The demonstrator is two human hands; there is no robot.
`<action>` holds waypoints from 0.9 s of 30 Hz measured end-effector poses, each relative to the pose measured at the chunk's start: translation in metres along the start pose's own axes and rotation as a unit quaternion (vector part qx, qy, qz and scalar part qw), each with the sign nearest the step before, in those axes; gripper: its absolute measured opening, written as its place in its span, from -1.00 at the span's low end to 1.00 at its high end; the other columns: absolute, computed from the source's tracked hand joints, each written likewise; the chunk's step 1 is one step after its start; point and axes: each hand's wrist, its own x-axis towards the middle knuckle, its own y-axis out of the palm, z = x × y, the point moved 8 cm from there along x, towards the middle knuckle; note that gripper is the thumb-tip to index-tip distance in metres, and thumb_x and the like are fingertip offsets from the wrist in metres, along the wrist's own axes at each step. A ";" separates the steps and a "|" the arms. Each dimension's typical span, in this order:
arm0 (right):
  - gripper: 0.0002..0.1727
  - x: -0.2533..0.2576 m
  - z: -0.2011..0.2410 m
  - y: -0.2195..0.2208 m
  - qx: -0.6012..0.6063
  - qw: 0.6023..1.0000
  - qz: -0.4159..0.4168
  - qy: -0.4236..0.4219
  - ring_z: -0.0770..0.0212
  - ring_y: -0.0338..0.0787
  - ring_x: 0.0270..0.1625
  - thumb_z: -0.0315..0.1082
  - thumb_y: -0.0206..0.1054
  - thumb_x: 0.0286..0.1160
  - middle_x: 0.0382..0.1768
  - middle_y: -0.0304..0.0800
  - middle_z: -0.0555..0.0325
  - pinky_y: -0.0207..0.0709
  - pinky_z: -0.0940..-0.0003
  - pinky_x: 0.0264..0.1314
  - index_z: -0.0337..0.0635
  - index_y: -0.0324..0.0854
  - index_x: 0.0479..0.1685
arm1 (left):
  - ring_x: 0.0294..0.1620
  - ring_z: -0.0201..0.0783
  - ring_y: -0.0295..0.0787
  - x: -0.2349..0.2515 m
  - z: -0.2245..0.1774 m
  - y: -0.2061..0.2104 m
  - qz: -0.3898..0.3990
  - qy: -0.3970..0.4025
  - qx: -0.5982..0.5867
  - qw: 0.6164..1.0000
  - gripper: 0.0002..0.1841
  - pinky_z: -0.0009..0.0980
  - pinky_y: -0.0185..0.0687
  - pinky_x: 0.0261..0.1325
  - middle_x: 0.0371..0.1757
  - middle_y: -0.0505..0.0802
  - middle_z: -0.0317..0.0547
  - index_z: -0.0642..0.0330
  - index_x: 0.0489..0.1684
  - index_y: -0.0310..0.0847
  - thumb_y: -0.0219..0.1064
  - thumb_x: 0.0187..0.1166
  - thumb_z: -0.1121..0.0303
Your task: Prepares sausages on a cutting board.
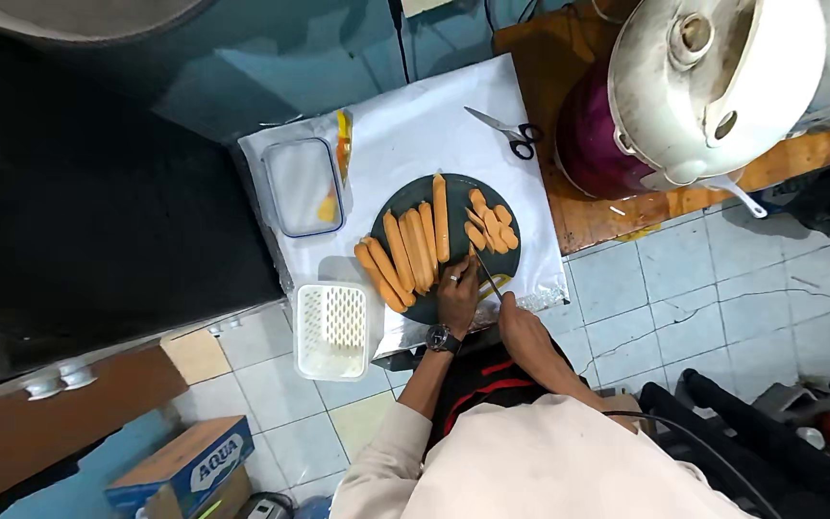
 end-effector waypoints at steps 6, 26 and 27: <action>-0.66 0.005 -0.001 0.001 -0.018 1.000 0.007 -0.014 -0.28 0.88 -0.08 -0.34 -0.06 0.83 -0.24 0.80 -0.22 0.71 -0.15 -0.08 -0.33 0.41 0.36 | 0.30 -0.03 0.79 -0.003 0.001 0.000 -0.011 0.013 -0.009 1.000 -0.73 -0.23 0.67 0.42 0.28 0.83 0.13 0.29 0.18 0.82 0.40 0.57 0.50; -0.69 0.029 0.003 -0.007 0.002 0.996 -0.076 -0.056 -0.23 0.85 -0.39 -0.31 0.07 0.82 -0.46 0.73 -0.14 0.71 -0.14 -0.34 -0.33 0.38 0.32 | 0.30 -0.05 0.82 -0.001 0.003 -0.005 -0.015 -0.022 -0.047 0.999 -0.75 -0.25 0.70 0.39 0.30 0.85 0.11 0.27 0.13 0.85 0.46 0.55 0.46; -0.70 0.027 0.004 -0.010 0.006 0.995 -0.084 -0.059 -0.20 0.85 -0.40 -0.30 0.06 0.82 -0.48 0.73 -0.11 0.71 -0.12 -0.34 -0.32 0.38 0.31 | 0.30 -0.05 0.82 0.000 0.003 -0.005 -0.017 -0.016 -0.038 0.999 -0.75 -0.26 0.70 0.39 0.30 0.85 0.11 0.27 0.14 0.85 0.45 0.55 0.46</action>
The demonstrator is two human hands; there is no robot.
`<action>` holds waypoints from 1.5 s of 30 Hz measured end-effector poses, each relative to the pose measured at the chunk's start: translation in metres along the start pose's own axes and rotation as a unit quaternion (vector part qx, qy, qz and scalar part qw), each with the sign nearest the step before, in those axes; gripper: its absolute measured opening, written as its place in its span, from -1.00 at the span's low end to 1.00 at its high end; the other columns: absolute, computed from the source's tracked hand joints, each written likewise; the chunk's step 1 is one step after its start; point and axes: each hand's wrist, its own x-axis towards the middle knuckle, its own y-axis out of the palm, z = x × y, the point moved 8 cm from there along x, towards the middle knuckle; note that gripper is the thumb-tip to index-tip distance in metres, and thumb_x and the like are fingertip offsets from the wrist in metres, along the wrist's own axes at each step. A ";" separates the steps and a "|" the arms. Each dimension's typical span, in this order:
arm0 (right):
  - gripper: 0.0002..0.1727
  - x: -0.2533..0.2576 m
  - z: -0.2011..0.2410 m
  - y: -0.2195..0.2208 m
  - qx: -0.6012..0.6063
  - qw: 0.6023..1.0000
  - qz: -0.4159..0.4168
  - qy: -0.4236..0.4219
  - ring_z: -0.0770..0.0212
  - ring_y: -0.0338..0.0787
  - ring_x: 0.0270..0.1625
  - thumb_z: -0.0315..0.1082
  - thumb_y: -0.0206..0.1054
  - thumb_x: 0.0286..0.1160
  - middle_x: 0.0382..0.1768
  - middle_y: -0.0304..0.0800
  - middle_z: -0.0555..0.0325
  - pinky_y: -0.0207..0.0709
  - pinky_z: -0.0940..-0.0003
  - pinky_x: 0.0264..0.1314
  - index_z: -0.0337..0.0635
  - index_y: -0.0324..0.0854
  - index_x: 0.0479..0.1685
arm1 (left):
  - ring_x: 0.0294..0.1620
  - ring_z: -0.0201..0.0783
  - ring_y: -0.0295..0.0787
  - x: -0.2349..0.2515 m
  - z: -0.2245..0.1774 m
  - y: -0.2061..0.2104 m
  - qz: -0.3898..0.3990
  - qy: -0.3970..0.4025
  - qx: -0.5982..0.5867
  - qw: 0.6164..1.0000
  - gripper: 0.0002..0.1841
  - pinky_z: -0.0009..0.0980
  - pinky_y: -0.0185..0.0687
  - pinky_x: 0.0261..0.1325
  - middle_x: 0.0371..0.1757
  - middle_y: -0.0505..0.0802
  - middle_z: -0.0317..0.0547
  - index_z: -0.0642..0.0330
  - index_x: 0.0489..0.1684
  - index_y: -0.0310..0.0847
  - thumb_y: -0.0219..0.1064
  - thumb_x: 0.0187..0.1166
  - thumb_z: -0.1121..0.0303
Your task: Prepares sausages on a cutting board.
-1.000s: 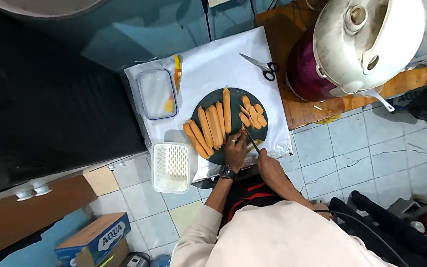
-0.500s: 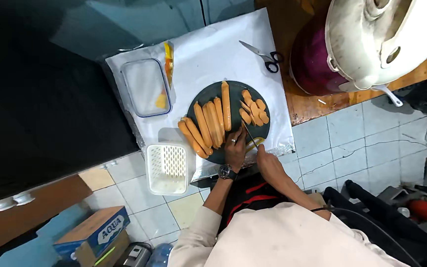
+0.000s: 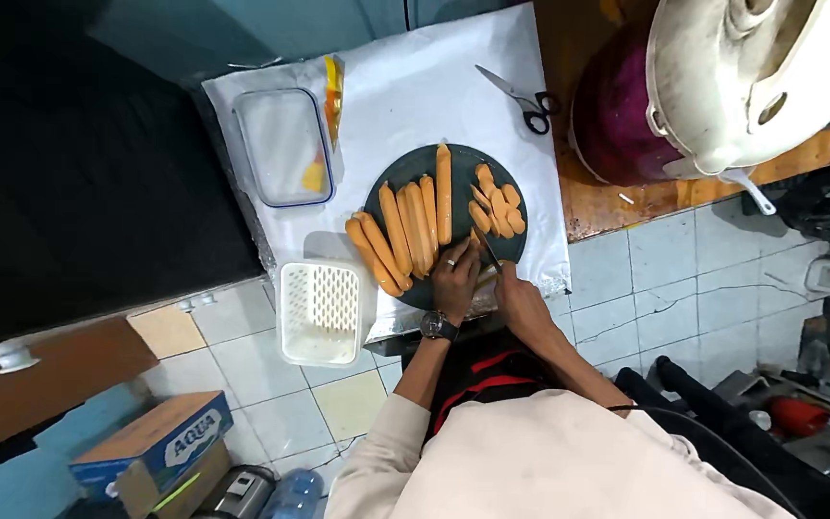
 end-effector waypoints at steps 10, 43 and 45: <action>-0.66 -0.031 -0.006 0.011 -0.010 0.996 0.073 0.055 -0.20 0.89 -0.18 -0.24 -0.09 0.87 -0.33 0.79 -0.14 0.72 -0.09 -0.13 -0.28 0.43 0.28 | 0.28 -0.07 0.83 0.000 0.001 0.003 -0.016 0.005 0.004 1.000 -0.78 -0.29 0.70 0.38 0.25 0.87 0.08 0.28 0.08 0.87 0.44 0.54 0.50; -0.66 -0.026 -0.003 0.011 0.010 0.995 0.087 0.051 -0.16 0.87 -0.19 -0.19 -0.07 0.88 -0.35 0.75 -0.10 0.71 -0.08 -0.09 -0.26 0.38 0.30 | 0.24 -0.05 0.85 0.000 0.005 -0.002 -0.027 -0.001 -0.035 0.999 -0.80 -0.25 0.73 0.35 0.21 0.89 0.09 0.30 0.01 0.88 0.45 0.48 0.54; -0.64 -0.030 -0.003 0.013 0.008 0.994 0.092 0.060 -0.17 0.88 -0.16 -0.18 -0.10 0.89 -0.33 0.77 -0.11 0.71 -0.08 -0.07 -0.26 0.38 0.32 | 0.23 -0.05 0.85 0.000 0.005 -0.002 -0.028 -0.002 -0.030 0.999 -0.80 -0.25 0.73 0.34 0.19 0.89 0.10 0.31 0.01 0.88 0.45 0.49 0.55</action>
